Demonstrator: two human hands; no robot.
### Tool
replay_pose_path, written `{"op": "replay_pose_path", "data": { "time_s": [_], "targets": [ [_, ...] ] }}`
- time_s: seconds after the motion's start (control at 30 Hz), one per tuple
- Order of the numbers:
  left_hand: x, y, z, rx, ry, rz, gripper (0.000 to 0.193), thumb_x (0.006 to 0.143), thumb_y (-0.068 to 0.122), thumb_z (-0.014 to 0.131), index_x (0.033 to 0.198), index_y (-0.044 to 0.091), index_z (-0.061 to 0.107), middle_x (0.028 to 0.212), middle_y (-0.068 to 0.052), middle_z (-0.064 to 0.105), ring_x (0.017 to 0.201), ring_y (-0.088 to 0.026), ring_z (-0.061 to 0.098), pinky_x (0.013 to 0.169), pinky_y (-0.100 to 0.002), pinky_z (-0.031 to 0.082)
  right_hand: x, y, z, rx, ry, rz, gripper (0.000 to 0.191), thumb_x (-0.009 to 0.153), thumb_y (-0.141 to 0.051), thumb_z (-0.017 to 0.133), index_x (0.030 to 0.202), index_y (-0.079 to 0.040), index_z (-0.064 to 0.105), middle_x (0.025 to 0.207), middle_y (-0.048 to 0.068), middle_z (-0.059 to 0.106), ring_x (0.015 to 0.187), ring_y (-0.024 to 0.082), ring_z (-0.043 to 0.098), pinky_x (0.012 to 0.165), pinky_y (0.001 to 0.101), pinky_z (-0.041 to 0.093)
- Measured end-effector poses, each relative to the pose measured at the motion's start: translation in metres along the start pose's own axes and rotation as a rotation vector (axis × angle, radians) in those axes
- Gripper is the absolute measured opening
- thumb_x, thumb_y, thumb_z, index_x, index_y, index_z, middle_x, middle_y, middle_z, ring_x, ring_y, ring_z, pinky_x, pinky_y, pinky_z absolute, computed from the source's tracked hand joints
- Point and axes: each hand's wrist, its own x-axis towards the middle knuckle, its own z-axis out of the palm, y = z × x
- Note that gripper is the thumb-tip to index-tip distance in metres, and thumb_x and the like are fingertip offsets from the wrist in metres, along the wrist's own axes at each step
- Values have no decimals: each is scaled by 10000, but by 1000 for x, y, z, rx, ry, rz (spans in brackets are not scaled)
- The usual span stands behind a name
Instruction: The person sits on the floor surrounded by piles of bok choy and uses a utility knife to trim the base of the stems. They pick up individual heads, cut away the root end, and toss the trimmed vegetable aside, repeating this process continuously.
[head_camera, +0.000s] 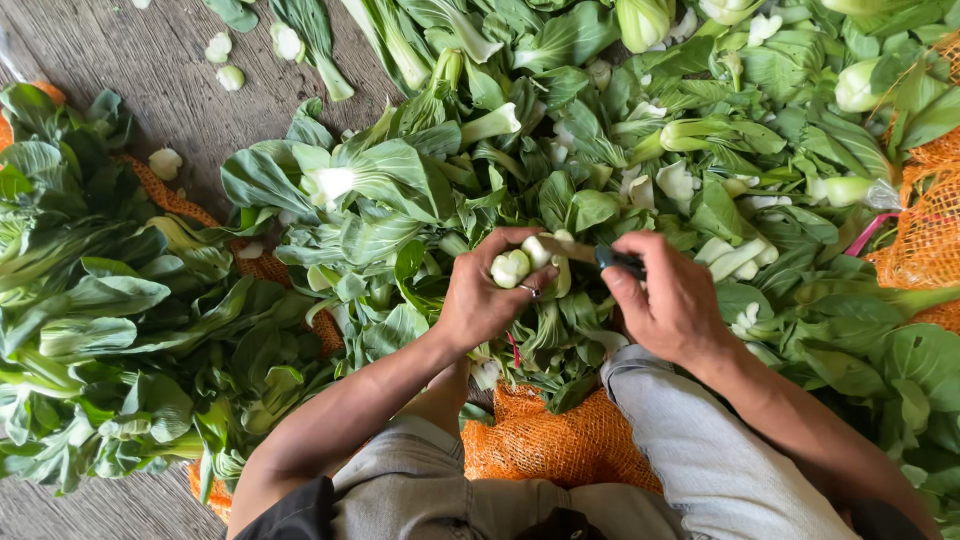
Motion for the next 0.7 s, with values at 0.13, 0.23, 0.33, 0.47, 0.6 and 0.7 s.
{"op": "replay_pose_path", "data": {
  "time_s": [0.13, 0.23, 0.33, 0.47, 0.6, 0.7],
  "targets": [
    [-4, 4, 1, 186, 81, 42, 428, 835, 80, 829, 1226, 36, 661, 1051, -77, 766, 928, -123, 728, 843, -286, 594, 5, -23, 2, 52, 116, -258, 284, 1003, -200, 693, 1168, -30, 537, 941, 117, 646, 761, 287, 662, 647, 391, 526],
    [-4, 7, 2, 208, 83, 116, 418, 843, 89, 825, 1224, 47, 659, 1057, -80, 775, 952, -149, 753, 864, -301, 605, 7, -32, 2, 68, 123, -260, 269, 992, -192, 704, 1152, -32, 558, 953, 122, 657, 762, 296, 675, 639, 390, 531],
    [-7, 9, 2, 279, 96, 156, 448, 814, 97, 831, 1224, 50, 657, 1049, -92, 770, 948, -177, 756, 861, -318, 602, 9, -24, 2, 60, 122, -284, 260, 984, -205, 716, 1132, -40, 579, 935, 107, 658, 749, 266, 675, 632, 379, 534],
    [-10, 13, 3, 278, 112, 113, 396, 831, 153, 877, 1159, 60, 675, 1025, -93, 761, 912, -186, 758, 834, -329, 612, 16, 9, 6, -98, 103, -84, 219, 991, -238, 717, 1071, -54, 628, 879, 76, 693, 664, 210, 646, 541, 356, 501],
    [-7, 13, 2, 261, 91, 190, 405, 845, 137, 864, 1202, 55, 692, 1199, -111, 731, 1076, -221, 724, 954, -351, 577, 12, 52, 7, 510, 122, 230, 227, 1120, -268, 606, 1152, -46, 569, 924, 59, 645, 775, 108, 578, 666, 258, 481],
    [-1, 7, -4, 172, 33, 359, 418, 876, 67, 827, 1263, 36, 673, 1426, -165, 634, 1304, -285, 628, 1113, -401, 506, 1, 77, 5, 113, 131, 64, 258, 1072, -227, 631, 1176, 5, 583, 965, 68, 671, 850, 101, 638, 723, 250, 499]
  ]
}}
